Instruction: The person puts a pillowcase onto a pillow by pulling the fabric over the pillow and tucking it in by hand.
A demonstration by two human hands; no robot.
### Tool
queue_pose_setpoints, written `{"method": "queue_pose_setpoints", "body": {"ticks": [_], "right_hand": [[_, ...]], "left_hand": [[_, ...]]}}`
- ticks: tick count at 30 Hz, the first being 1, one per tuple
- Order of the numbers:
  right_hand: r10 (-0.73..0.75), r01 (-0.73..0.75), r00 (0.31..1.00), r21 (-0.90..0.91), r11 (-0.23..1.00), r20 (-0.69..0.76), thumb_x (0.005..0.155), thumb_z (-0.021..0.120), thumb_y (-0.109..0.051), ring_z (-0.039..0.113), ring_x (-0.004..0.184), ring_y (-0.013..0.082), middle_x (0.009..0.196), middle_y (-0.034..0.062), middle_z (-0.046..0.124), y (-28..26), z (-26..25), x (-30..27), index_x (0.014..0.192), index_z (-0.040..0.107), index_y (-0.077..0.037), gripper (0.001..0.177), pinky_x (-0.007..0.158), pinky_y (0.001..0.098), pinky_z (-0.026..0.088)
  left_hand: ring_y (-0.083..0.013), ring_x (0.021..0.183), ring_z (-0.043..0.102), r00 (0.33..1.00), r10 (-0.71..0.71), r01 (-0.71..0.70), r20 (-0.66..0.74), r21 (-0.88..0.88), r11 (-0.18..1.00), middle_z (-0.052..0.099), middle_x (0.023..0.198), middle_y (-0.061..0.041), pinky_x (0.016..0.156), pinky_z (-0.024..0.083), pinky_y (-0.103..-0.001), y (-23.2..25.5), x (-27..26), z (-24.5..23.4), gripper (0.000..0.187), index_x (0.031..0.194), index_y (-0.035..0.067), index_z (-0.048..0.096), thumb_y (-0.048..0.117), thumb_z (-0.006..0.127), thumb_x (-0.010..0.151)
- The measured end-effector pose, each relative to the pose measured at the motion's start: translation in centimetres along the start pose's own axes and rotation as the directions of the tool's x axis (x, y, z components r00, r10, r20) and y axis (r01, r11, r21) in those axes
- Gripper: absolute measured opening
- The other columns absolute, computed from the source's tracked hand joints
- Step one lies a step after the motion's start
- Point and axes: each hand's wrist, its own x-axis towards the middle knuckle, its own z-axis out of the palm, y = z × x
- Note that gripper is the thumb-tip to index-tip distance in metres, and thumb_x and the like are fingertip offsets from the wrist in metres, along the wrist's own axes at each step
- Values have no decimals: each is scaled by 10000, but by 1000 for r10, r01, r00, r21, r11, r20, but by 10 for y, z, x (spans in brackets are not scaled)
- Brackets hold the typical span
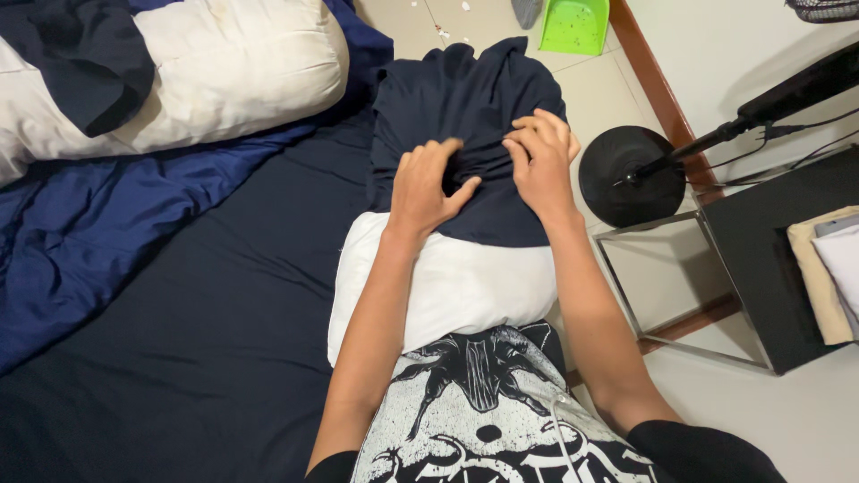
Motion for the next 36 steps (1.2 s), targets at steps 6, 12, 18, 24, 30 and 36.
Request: {"method": "queue_pose_setpoints", "body": {"ticks": [6,12,18,24,30,36], "right_hand": [[-16,6,998,155,988,63,1039,684,-92,611,1070,306,1032,105,667,10,3,-17,1020,646,-43,65,1024,390,409],[-24,10,994,132,991,105,976,751,-172,603,958,270,997,77,683,-13,-4,-29,1096,672,-50,189,971,396,381],[0,-11,984,58,998,179,832,850,-250,543,1021,290,1031,103,584,-23,-10,-25,1447,565,28,733,993,430,350],[69,-72,996,45,996,55,736,808,-81,523,1171,334,1315,173,583,-20,-1,-23,1104,727,-64,378,1027,418,340],[-76,78,996,49,996,-45,832,666,67,635,1291,289,1149,89,703,-9,9,-30,1036,637,-6,218,1249,484,309],[86,-91,995,144,985,43,846,714,6,596,1055,337,1053,136,639,-10,4,-28,1067,639,-19,234,1000,424,454]], "left_hand": [[-301,974,551,993,-113,109,13,171,979,525,1131,-130,768,418,-405,-8,-2,12,755,1365,90,643,228,911,673],[-276,1028,562,981,-195,186,14,232,955,558,1164,-76,851,444,-402,-10,-6,19,506,1097,147,727,-14,827,628],[-366,1217,566,986,63,-18,-157,274,962,597,1210,-123,991,433,-479,-9,-4,14,446,927,49,620,-27,771,513],[-283,917,601,996,15,8,-87,255,967,575,852,-78,1012,459,-435,-21,-7,23,388,940,67,620,-46,773,602],[-257,759,552,992,-63,89,-110,255,963,546,804,-58,752,417,-381,-10,-4,16,651,1263,62,674,-46,733,624],[-237,722,560,993,-45,72,-108,263,962,544,798,-59,686,396,-379,-18,-8,23,551,1142,107,751,-30,738,608]]}}
